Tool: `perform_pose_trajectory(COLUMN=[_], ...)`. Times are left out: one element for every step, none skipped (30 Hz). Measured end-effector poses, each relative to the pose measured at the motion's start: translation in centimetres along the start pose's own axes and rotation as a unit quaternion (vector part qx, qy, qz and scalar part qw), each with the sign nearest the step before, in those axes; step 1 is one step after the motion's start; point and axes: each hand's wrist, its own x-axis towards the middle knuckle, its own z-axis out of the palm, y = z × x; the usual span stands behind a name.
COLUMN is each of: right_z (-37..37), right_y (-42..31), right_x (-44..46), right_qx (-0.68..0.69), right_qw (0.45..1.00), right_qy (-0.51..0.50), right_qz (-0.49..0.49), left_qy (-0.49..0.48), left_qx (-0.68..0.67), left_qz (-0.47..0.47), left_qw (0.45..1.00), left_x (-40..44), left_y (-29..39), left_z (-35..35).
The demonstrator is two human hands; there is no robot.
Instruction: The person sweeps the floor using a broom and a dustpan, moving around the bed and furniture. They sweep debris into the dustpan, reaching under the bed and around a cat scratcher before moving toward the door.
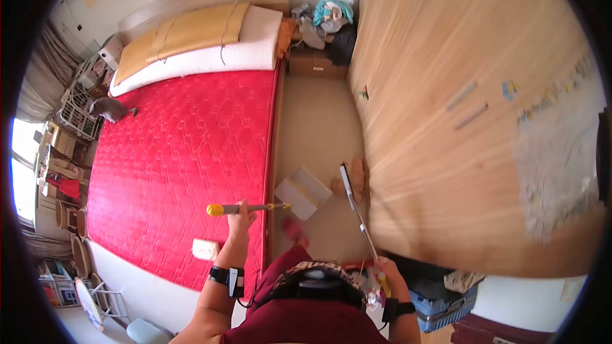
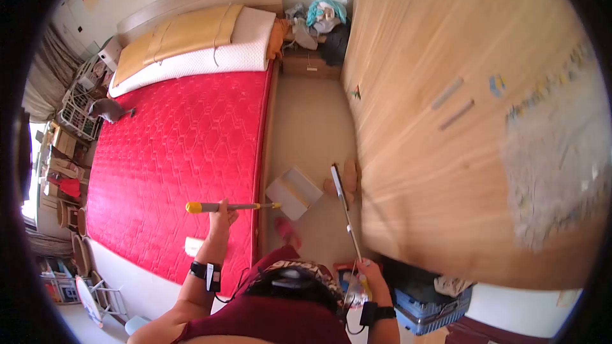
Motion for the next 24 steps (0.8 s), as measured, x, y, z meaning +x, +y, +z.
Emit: perform_pose_trajectory(right_z=[0.6,0.8,0.9,1.5,2.6,3.7,5.1,5.9,6.2,6.5,6.9,7.1,7.4,7.6,8.1,8.8,9.3,9.5,9.9,10.2,10.6,11.0,11.3,11.3], right_y=[-1.1,-2.1,-2.8,-3.9,-5.7,-7.5,-10.4,-12.6,-14.0,-15.6,-17.3,-19.3,-21.6,-23.8,-26.2,-28.6,-31.2,-33.6,-35.7,-38.0,-40.2,-42.7,-44.9,-46.5], right_x=[2.3,3.8,5.1,5.9,6.4,6.9,6.5,6.8,7.8,9.1,10.4,11.7,12.8,14.1,15.7,17.5,19.5,22.0,24.8,27.6,30.4,33.0,35.7,39.6], right_qx=[-0.022,-0.065,-0.046,-0.026,-0.005,-0.005,-0.006,-0.007,-0.019,-0.031,-0.044,-0.045,-0.048,-0.051,-0.068,-0.085,-0.102,-0.126,-0.147,-0.168,-0.186,-0.203,-0.22,-0.28], right_qw=[1.0,0.996,0.997,0.997,0.996,0.998,0.999,1.0,0.999,0.999,0.999,0.998,0.997,0.995,0.993,0.992,0.989,0.986,0.983,0.979,0.975,0.971,0.966,0.951], right_qy=[0.008,-0.017,-0.028,-0.04,-0.053,-0.034,-0.014,0.006,0.009,0.01,0.011,-0.017,-0.045,-0.074,-0.073,-0.073,-0.073,-0.078,-0.083,-0.088,-0.091,-0.092,-0.093,-0.07], right_qz=[-0.018,-0.057,-0.062,-0.066,-0.072,-0.057,-0.044,-0.03,-0.028,-0.027,-0.026,-0.036,-0.045,-0.051,-0.059,-0.067,-0.075,-0.076,-0.075,-0.074,-0.083,-0.091,-0.1,-0.115], left_qy=[-0.012,-0.022,-0.029,-0.022,-0.016,-0.011,-0.014,-0.018,-0.021,-0.02,-0.017,-0.014,-0.01,-0.014,-0.012,-0.009,-0.006,0.021,0.037,0.052,0.068,0.074,0.079,0.085], left_qx=[-0.003,-0.003,0.002,0.003,0.004,0.002,-0.003,-0.008,-0.014,0.0,0.001,0.003,0.004,0.001,0.007,0.013,0.019,0.036,0.033,0.031,0.031,0.028,0.022,0.017], left_qz=[-0.001,-0.006,-0.017,-0.013,-0.006,0.003,-0.002,-0.008,-0.015,-0.027,-0.026,-0.025,-0.024,-0.025,-0.019,-0.012,-0.004,-0.014,-0.014,-0.015,-0.017,-0.021,-0.026,-0.031], left_qw=[1.0,1.0,0.999,1.0,1.0,1.0,1.0,1.0,1.0,0.999,1.0,1.0,1.0,1.0,1.0,1.0,1.0,0.999,0.999,0.998,0.997,0.997,0.996,0.996], left_x=[2.2,3.9,5.1,6.1,7.0,8.1,9.2,10.3,11.5,12.8,13.9,15.1,16.1,17.5,18.8,20.1,21.2,22.3,23.3,24.2,25.2,26.2,27.2,28.1], left_y=[1.0,1.6,1.9,2.4,3.0,3.6,4.1,4.5,4.7,4.9,5.0,5.0,5.3,4.9,4.7,4.5,4.4,4.4,4.4,4.4,4.4,4.4,4.3,4.1], left_z=[1.6,2.8,3.4,4.5,6.0,7.3,8.4,9.4,10.2,10.9,11.6,12.6,13.7,14.4,15.2,16.1,17.2,18.4,19.5,20.6,21.5,22.3,23.1,23.8])
